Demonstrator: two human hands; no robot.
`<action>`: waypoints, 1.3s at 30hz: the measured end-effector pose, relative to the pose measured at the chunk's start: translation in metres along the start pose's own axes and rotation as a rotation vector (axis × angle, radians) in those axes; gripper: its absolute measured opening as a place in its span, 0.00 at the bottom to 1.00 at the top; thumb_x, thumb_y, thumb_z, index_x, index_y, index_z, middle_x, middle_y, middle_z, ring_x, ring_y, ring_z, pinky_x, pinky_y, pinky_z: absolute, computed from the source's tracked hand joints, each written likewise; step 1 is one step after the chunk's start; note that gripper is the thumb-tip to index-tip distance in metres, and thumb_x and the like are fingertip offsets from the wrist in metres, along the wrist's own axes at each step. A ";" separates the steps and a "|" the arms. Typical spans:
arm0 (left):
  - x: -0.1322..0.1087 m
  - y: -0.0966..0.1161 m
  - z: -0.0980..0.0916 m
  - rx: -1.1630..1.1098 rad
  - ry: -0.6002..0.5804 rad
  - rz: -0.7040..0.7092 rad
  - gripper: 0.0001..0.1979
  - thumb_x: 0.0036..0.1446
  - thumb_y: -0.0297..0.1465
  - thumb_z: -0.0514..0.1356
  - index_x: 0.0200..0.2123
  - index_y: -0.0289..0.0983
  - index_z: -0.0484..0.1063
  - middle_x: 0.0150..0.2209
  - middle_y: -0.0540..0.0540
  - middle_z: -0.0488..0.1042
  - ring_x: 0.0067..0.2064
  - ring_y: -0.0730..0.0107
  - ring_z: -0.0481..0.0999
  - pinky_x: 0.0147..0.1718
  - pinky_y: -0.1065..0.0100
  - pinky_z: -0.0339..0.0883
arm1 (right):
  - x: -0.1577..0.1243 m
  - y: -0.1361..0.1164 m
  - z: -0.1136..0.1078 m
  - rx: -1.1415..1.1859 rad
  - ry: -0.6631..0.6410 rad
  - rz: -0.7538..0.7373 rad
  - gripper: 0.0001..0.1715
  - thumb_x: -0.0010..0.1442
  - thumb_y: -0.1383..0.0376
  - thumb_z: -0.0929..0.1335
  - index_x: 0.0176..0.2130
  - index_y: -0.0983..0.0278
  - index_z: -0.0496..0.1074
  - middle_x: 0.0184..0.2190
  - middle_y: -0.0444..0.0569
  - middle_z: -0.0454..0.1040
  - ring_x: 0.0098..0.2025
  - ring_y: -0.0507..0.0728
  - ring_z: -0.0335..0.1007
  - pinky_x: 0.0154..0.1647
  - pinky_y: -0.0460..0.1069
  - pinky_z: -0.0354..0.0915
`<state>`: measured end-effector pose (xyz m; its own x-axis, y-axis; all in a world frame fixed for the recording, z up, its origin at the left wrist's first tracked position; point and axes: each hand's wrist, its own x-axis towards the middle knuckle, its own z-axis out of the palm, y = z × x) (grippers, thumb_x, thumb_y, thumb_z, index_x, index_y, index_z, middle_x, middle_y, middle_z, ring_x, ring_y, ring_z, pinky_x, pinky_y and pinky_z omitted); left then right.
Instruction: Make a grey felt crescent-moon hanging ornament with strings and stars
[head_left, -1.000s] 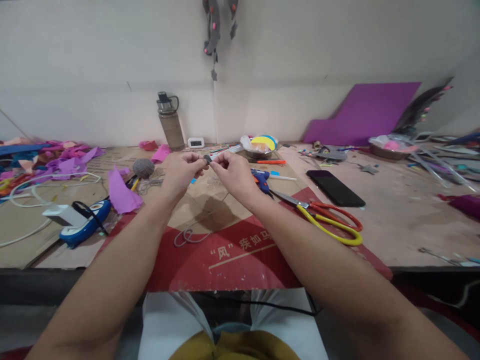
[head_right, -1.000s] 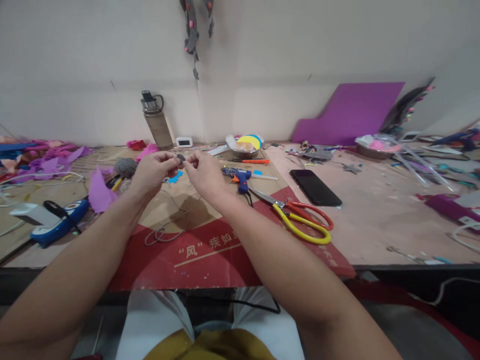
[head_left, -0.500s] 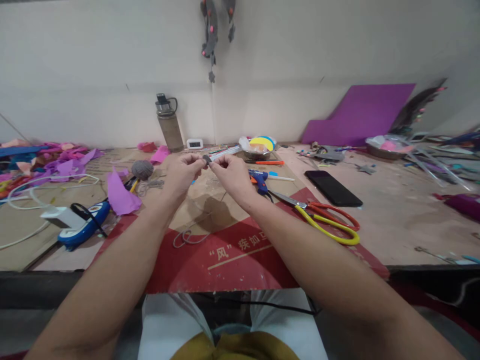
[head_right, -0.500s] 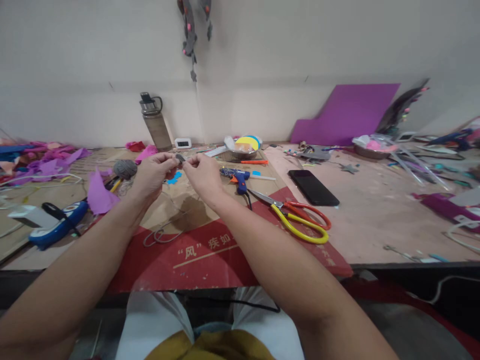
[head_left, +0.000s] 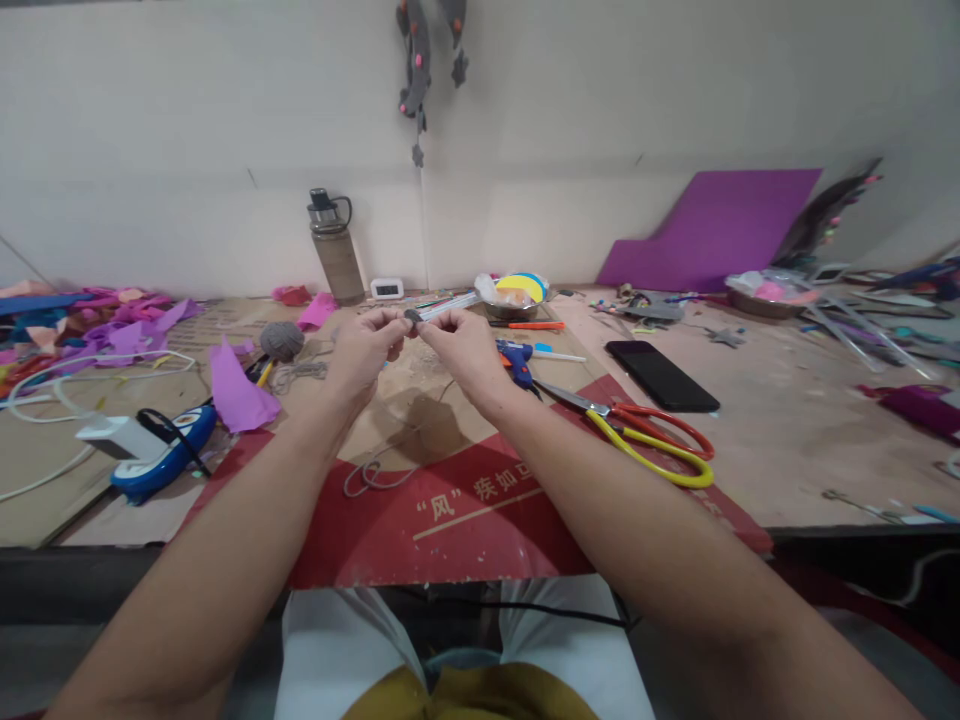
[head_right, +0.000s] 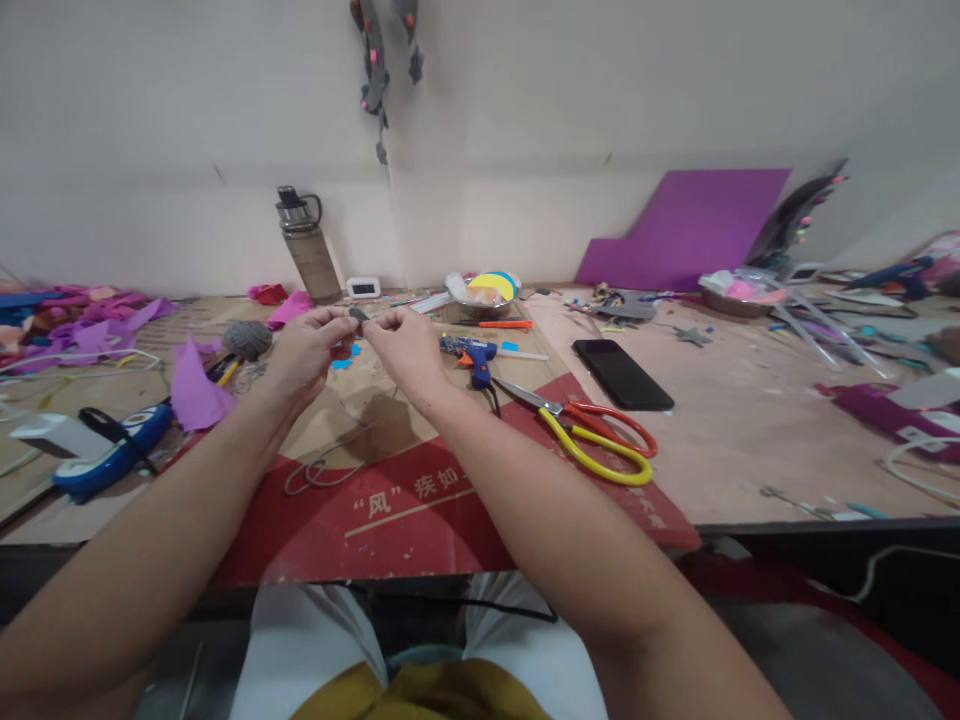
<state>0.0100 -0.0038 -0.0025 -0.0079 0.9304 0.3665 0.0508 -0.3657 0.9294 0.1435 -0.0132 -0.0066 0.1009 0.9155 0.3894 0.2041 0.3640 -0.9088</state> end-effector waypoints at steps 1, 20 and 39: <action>0.000 0.000 0.000 -0.005 -0.002 0.001 0.06 0.45 0.31 0.62 0.22 0.35 0.71 0.19 0.51 0.65 0.21 0.79 0.58 0.19 0.74 0.51 | 0.001 0.001 0.000 0.010 0.000 -0.002 0.10 0.49 0.60 0.68 0.24 0.64 0.67 0.20 0.39 0.64 0.24 0.48 0.57 0.27 0.46 0.54; -0.005 0.000 0.008 -0.117 -0.044 0.018 0.06 0.45 0.30 0.62 0.21 0.35 0.69 0.20 0.53 0.64 0.21 0.80 0.58 0.21 0.73 0.50 | 0.001 0.003 0.002 0.193 -0.024 0.014 0.06 0.46 0.63 0.67 0.23 0.64 0.68 0.21 0.40 0.66 0.24 0.48 0.57 0.28 0.45 0.55; 0.003 0.013 -0.014 0.105 -0.185 -0.092 0.10 0.41 0.33 0.65 0.29 0.34 0.77 0.22 0.48 0.71 0.23 0.77 0.65 0.22 0.73 0.56 | 0.007 0.005 -0.012 0.060 -0.200 0.069 0.08 0.45 0.63 0.68 0.21 0.63 0.65 0.17 0.37 0.57 0.21 0.47 0.47 0.24 0.46 0.47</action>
<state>-0.0037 -0.0062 0.0118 0.1653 0.9523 0.2567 0.1618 -0.2829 0.9454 0.1567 -0.0071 -0.0072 -0.0842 0.9522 0.2937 0.1444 0.3033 -0.9419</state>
